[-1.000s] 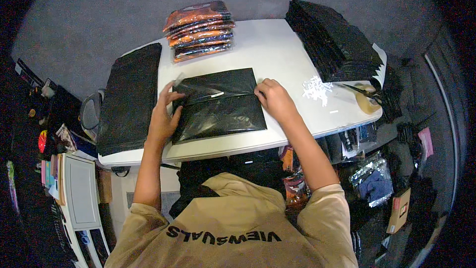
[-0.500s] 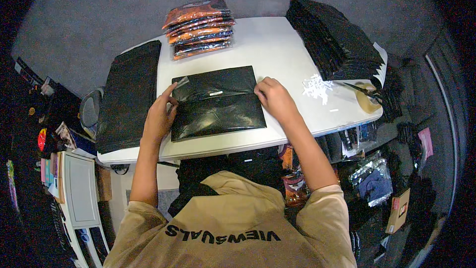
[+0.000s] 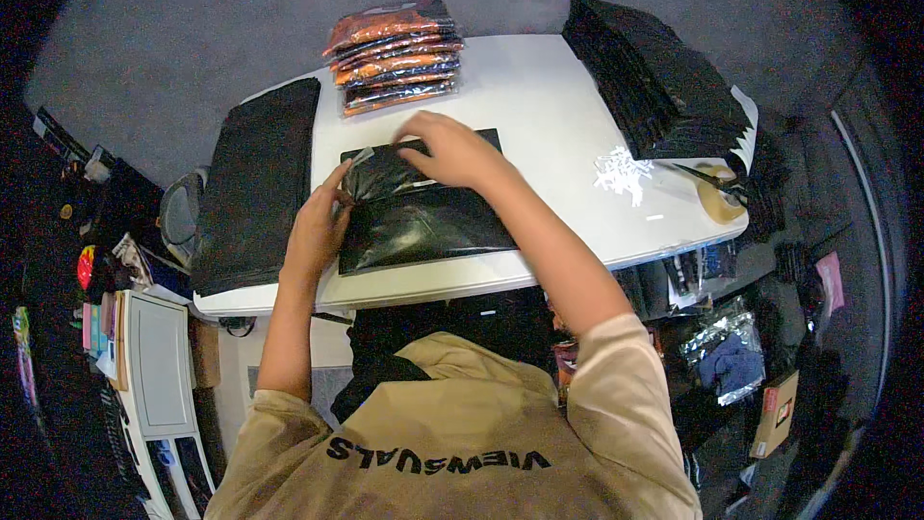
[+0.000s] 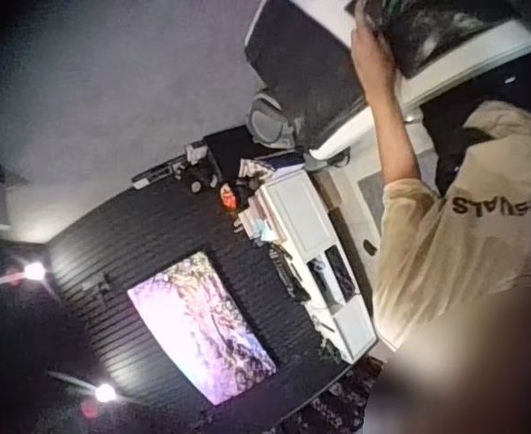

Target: Packing folded shirts into black poly mailer bags and applying labels.

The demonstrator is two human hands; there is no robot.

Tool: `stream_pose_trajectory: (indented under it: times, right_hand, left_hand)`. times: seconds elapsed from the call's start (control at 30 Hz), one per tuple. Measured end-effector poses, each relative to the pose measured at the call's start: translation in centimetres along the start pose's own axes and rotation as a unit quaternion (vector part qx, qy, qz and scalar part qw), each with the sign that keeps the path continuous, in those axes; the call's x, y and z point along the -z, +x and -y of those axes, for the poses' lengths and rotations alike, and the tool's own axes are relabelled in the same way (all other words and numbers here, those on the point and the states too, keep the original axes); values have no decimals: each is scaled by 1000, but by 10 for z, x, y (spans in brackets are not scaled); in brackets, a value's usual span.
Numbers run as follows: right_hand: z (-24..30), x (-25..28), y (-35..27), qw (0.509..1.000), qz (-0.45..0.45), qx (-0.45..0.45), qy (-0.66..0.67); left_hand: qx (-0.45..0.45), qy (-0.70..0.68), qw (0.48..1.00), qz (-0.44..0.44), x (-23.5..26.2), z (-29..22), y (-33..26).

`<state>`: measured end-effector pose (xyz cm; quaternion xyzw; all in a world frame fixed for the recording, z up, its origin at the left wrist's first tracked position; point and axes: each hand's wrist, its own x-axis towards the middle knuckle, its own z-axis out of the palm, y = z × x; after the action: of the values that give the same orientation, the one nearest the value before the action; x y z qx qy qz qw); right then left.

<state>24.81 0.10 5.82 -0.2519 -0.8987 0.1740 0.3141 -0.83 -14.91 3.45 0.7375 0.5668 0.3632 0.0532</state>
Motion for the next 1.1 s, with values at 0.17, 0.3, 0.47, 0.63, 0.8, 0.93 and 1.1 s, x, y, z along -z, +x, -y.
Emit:
stream_pose_trajectory:
  times: [0.17, 0.3, 0.47, 0.63, 0.8, 0.93, 1.1]
  right_hand:
    - [-54, -57, 89, 991, 117, -68, 25]
    - [-58, -94, 117, 975, 202, -93, -11]
    - [-42, -113, 128, 969, 234, -43, -61]
    - [-45, -112, 121, 982, 178, -26, -49]
    - [-41, -116, 123, 981, 185, -50, -40]
    - [-39, -116, 125, 984, 159, -52, -55]
    - [-50, -115, 120, 989, 119, -68, -60]
  left_hand:
    - [11, -12, 1000, 16, -8, -8, 9]
    - [22, -8, 1000, 10, -3, -10, 3]
    - [29, -18, 999, 18, 3, -2, -1]
    - [53, -135, 987, -72, -10, 14, 10]
    - [241, -207, 932, -176, -23, 66, 69]
    - [252, -87, 955, -131, -48, 86, 109]
    - [268, -57, 952, -137, -78, 76, 122]
